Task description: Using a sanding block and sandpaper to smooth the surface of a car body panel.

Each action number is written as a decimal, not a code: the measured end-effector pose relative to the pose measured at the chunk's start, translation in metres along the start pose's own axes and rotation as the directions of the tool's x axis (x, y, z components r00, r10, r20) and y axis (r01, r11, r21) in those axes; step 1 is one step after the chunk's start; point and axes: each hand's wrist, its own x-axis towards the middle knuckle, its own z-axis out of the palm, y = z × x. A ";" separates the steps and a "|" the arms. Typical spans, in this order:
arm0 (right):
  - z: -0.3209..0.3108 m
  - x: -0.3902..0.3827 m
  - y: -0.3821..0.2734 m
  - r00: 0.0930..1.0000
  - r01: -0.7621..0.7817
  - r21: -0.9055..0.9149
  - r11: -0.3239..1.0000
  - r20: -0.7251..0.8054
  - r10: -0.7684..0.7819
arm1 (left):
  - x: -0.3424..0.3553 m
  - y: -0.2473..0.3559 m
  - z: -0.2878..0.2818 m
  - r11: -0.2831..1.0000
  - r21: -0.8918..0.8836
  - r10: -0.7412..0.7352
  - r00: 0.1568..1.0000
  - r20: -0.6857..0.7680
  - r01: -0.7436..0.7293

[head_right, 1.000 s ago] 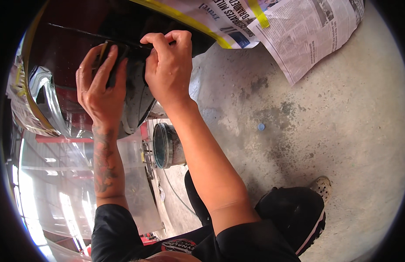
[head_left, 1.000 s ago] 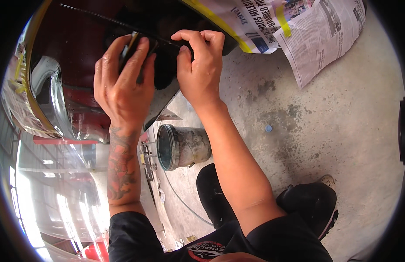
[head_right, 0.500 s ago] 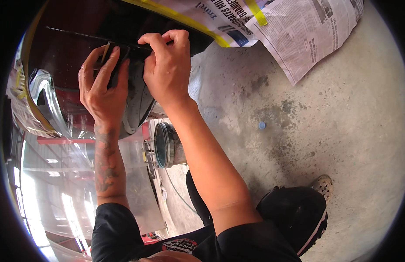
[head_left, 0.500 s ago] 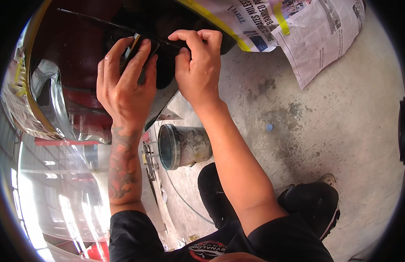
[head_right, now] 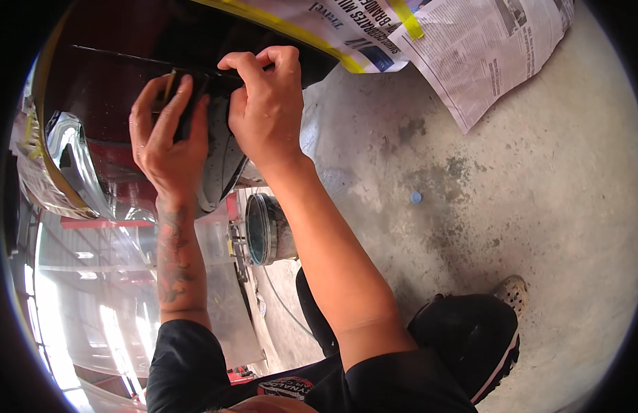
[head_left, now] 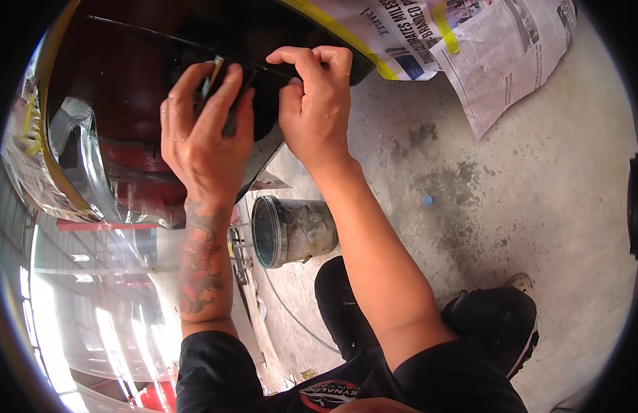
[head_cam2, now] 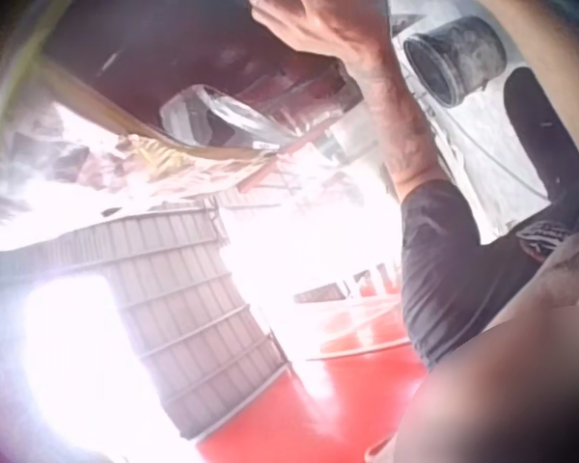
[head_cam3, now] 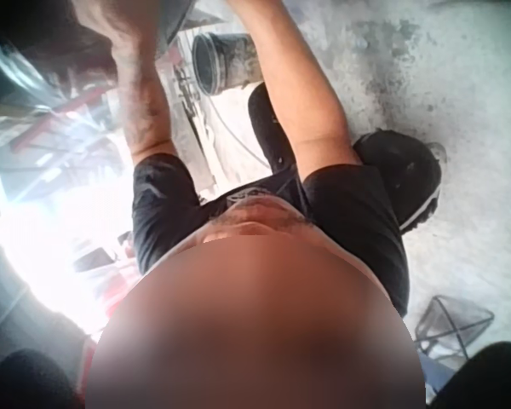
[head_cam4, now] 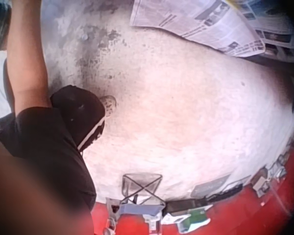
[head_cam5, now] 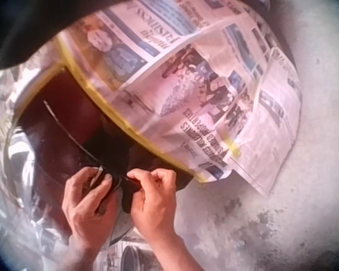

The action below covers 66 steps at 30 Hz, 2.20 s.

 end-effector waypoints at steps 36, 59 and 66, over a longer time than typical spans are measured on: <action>-0.003 -0.002 0.002 0.999 -0.047 0.039 0.998 0.018 0.047 | 0.004 -0.001 -0.002 0.998 0.034 0.043 0.999 0.010 -0.043; -0.002 0.000 0.001 1.000 -0.014 0.002 1.000 0.020 0.014 | 0.010 -0.003 -0.012 0.993 0.089 -0.075 0.996 -0.038 0.078; -0.001 -0.001 -0.001 0.999 -0.009 0.002 1.000 0.032 0.009 | 0.008 -0.004 -0.009 0.998 0.022 -0.051 0.998 -0.022 0.052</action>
